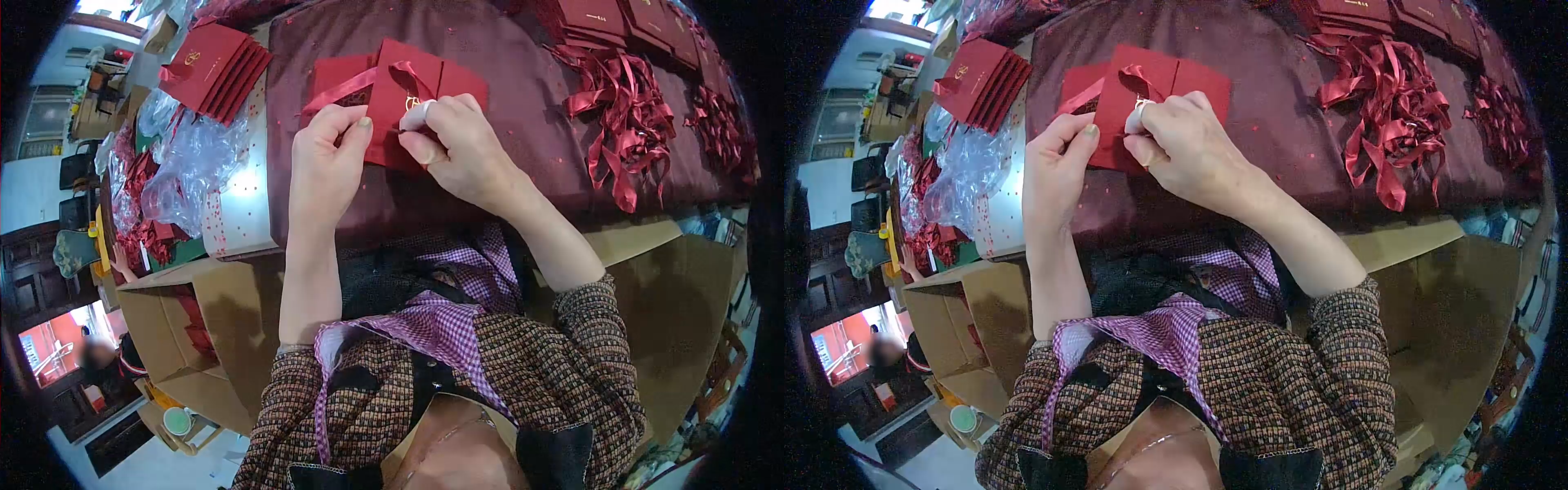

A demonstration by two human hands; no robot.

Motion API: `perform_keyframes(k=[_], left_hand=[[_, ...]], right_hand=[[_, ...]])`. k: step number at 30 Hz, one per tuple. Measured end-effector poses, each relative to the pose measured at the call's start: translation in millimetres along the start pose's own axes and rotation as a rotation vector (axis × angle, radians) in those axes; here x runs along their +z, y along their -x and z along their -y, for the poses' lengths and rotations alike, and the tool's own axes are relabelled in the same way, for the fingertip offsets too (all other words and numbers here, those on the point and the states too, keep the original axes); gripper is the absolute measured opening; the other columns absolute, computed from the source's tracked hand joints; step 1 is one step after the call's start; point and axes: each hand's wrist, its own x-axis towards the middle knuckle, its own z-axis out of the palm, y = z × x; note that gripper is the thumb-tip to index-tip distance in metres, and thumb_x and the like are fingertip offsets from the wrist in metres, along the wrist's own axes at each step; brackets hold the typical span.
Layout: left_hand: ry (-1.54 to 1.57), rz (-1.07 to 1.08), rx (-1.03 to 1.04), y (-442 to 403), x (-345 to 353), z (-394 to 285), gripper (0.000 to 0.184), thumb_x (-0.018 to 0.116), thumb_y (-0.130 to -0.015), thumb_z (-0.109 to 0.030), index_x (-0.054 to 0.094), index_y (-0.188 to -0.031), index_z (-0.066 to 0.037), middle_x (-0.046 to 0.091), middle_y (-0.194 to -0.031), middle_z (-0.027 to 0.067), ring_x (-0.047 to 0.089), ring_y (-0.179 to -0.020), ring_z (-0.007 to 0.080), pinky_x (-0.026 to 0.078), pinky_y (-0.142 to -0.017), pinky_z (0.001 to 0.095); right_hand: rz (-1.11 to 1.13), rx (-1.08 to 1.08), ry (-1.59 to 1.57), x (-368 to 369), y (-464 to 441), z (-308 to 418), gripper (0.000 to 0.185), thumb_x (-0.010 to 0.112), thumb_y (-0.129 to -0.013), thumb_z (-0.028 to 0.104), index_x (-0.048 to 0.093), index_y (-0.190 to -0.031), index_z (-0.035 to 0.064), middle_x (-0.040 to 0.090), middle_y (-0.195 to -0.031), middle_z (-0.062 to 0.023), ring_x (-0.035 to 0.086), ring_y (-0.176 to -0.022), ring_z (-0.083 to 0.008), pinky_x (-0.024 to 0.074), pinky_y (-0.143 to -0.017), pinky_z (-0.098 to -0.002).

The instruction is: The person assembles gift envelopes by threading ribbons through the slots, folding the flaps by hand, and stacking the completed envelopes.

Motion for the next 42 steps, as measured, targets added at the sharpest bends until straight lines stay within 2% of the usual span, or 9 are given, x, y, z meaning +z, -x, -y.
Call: perform_keyframes(k=[8, 20, 23, 29, 33, 35, 36, 39, 42], left_hand=[[0.084, 0.091, -0.016, 4, -4, -6, 0.019, 0.058, -0.087, -0.002, 0.064, -0.104, 0.006, 0.060, -0.084, 0.0027, 0.052, -0.076, 0.0067, 0.043, -0.069, 0.0223], [0.049, 0.058, 0.031, 8, 2, -9, 0.017, 0.059, -0.086, 0.000, 0.063, -0.101, 0.006, 0.062, -0.082, 0.0047, 0.053, -0.075, 0.0075, 0.044, -0.068, 0.0235], [0.012, 0.049, 0.070, 9, 4, -10, 0.016, 0.059, -0.085, 0.000, 0.063, -0.099, 0.007, 0.062, -0.082, 0.0076, 0.056, -0.074, 0.0109, 0.045, -0.069, 0.0249], [-0.360, -0.102, 0.354, 17, 17, -19, 0.016, 0.054, -0.078, 0.006, 0.062, -0.093, 0.005, 0.057, -0.079, 0.0185, 0.057, -0.080, 0.0366, 0.046, -0.070, 0.0418], [-0.352, -0.098, 0.338, 21, 20, -20, 0.017, 0.054, -0.078, 0.006, 0.061, -0.094, 0.006, 0.057, -0.080, 0.0187, 0.057, -0.080, 0.0357, 0.046, -0.071, 0.0417], [-0.400, -0.087, 0.366, 24, 20, -18, 0.013, 0.055, -0.083, 0.006, 0.061, -0.095, 0.006, 0.060, -0.082, 0.0139, 0.060, -0.076, 0.0186, 0.047, -0.070, 0.0275], [-0.350, -0.087, 0.311, 26, 21, -17, 0.013, 0.054, -0.085, 0.006, 0.061, -0.095, 0.006, 0.059, -0.080, 0.0130, 0.059, -0.075, 0.0170, 0.046, -0.069, 0.0272], [-0.211, -0.064, 0.219, 23, 19, -15, 0.013, 0.053, -0.086, 0.007, 0.061, -0.096, 0.005, 0.058, -0.078, 0.0119, 0.058, -0.074, 0.0156, 0.045, -0.068, 0.0260], [-0.241, -0.075, 0.269, 19, 20, -13, 0.015, 0.053, -0.085, 0.007, 0.062, -0.096, 0.005, 0.059, -0.077, 0.0120, 0.059, -0.072, 0.0168, 0.046, -0.067, 0.0261]], right_hand=[[0.035, -0.084, 0.110, -3, -9, 2, 0.011, 0.063, -0.081, 0.012, 0.053, -0.081, 0.0072, 0.056, -0.067, -0.0076, 0.056, -0.070, -0.0264, 0.0375, -0.073, -0.0381], [0.239, -0.082, 0.150, -19, -22, 7, 0.008, 0.061, -0.079, 0.009, 0.054, -0.078, 0.0060, 0.053, -0.065, -0.0099, 0.054, -0.069, -0.0290, 0.0397, -0.076, -0.0375], [0.256, -0.057, 0.129, -18, -27, 8, 0.013, 0.059, -0.077, 0.012, 0.056, -0.074, -0.0001, 0.058, -0.062, -0.0203, 0.058, -0.063, -0.0386, 0.0411, -0.067, -0.0428], [0.461, 0.204, 0.089, -24, -44, 20, 0.018, 0.056, -0.069, 0.011, 0.061, -0.069, -0.0053, 0.059, -0.068, -0.0258, 0.061, -0.067, -0.0401, 0.0470, -0.061, -0.0440], [0.503, 0.281, -0.097, -28, -52, 10, 0.019, 0.055, -0.065, 0.013, 0.063, -0.069, -0.0036, 0.058, -0.067, -0.0252, 0.060, -0.060, -0.0376, 0.0468, -0.059, -0.0444], [0.475, 0.231, -0.114, -27, -47, 2, 0.016, 0.057, -0.069, 0.012, 0.061, -0.071, -0.0028, 0.058, -0.064, -0.0215, 0.056, -0.056, -0.0320, 0.0441, -0.055, -0.0403], [0.443, 0.183, -0.131, -26, -46, 1, 0.013, 0.060, -0.073, 0.011, 0.059, -0.072, -0.0019, 0.057, -0.060, -0.0178, 0.053, -0.053, -0.0264, 0.0415, -0.051, -0.0363], [0.386, -0.048, 0.186, -23, -32, 20, 0.016, 0.057, -0.071, 0.012, 0.060, -0.072, -0.0038, 0.060, -0.065, -0.0225, 0.062, -0.066, -0.0379, 0.0472, -0.064, -0.0457], [0.387, -0.099, 0.244, -23, -29, 22, 0.014, 0.055, -0.074, 0.011, 0.058, -0.075, -0.0028, 0.060, -0.064, -0.0208, 0.062, -0.065, -0.0376, 0.0445, -0.066, -0.0498]])
